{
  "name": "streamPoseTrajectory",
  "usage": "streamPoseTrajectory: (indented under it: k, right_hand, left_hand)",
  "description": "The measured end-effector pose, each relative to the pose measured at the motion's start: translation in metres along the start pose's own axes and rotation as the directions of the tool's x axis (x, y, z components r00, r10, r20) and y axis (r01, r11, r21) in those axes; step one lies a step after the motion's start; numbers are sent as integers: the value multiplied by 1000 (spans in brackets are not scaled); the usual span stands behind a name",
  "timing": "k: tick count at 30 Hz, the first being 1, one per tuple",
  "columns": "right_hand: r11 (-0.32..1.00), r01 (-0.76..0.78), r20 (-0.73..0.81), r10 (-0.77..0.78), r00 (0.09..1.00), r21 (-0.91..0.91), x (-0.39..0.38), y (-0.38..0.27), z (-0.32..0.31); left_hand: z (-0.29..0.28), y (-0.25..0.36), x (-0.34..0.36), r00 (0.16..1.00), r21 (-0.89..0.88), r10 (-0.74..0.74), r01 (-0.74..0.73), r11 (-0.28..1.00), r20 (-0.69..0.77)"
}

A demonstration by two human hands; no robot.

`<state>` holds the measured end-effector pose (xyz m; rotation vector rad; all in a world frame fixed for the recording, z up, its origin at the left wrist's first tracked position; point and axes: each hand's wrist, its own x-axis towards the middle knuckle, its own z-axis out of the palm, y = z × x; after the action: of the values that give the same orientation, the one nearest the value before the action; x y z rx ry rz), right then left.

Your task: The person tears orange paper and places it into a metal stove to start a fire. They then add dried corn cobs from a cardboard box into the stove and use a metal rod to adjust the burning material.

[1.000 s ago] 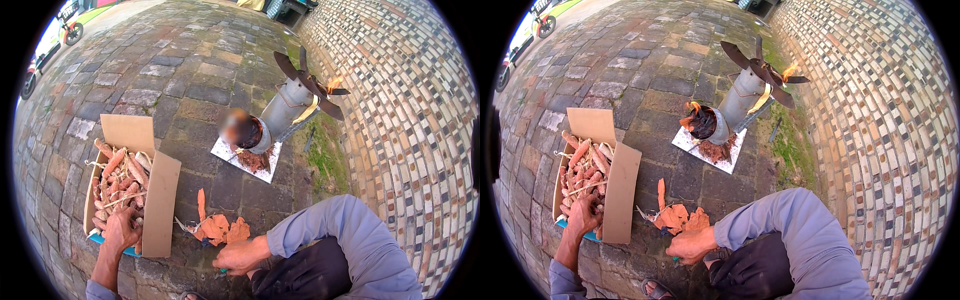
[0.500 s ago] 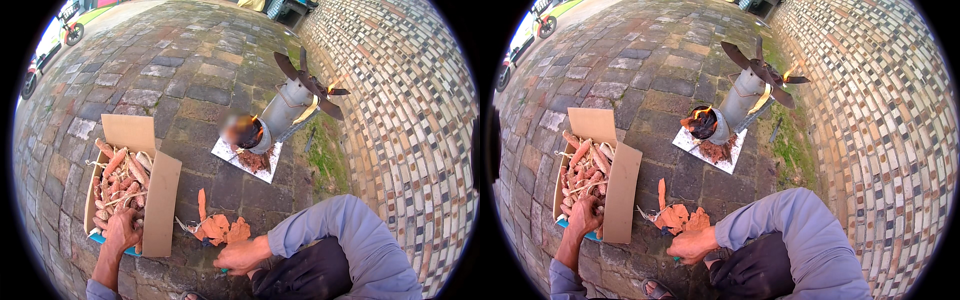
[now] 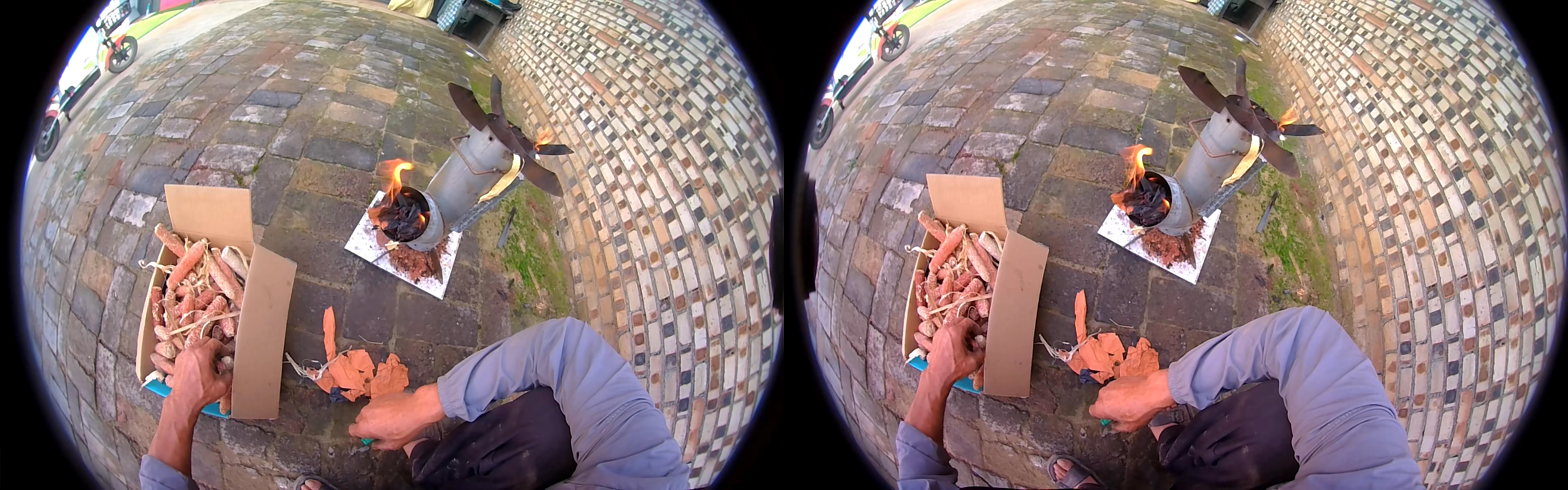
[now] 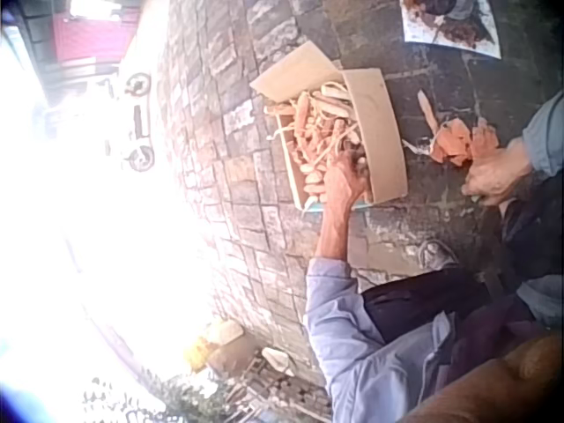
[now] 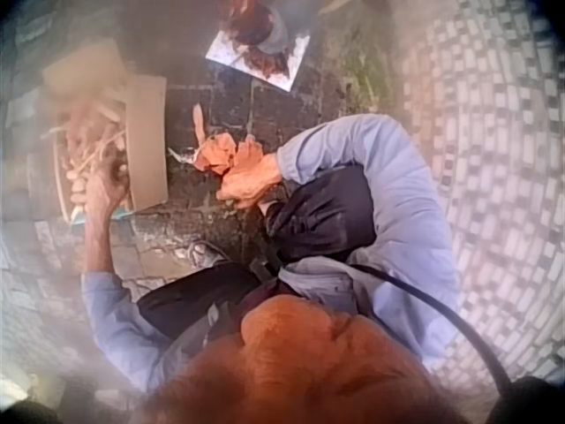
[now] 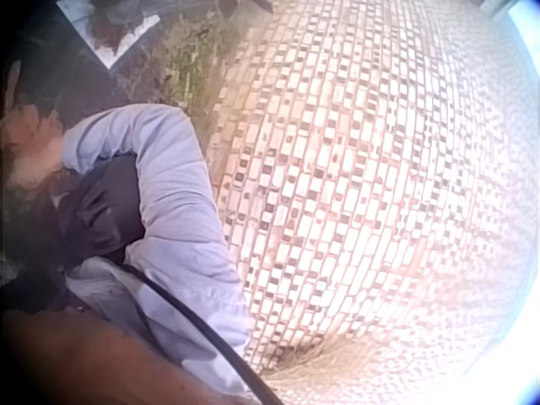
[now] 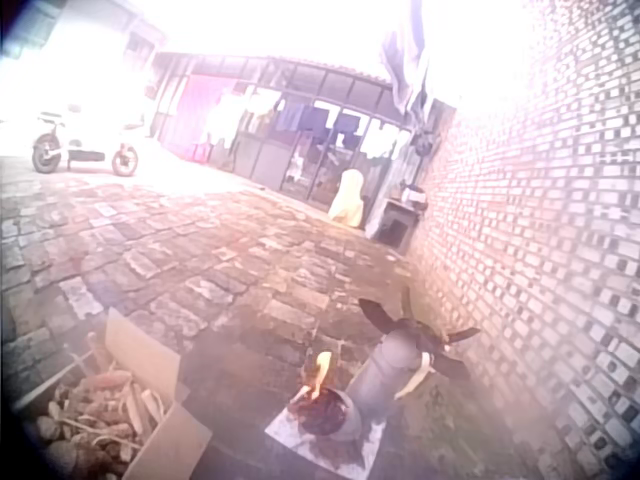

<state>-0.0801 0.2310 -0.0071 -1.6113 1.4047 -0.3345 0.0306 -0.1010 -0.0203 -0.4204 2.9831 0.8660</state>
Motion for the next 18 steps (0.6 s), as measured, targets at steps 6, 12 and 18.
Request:
streamPoseTrajectory:
  k: [6, 12, 18]
  right_hand:
    - [999, -19, 43, 20, 999, -37, 1, 2, 2]
    - [999, -21, 52, 22, 998, -25, 2, 1, 1]
    - [1000, 7, -19, -6, 1000, 20, 1, 3, 3]
  left_hand:
    - [-4, 5, 3, 1000, -36, 9, -9, 999, -4]
    - [-9, 7, 2, 999, -50, -30, 31, 998, 14]
    - [-15, 16, 3, 1000, -24, -18, 18, 1000, -11]
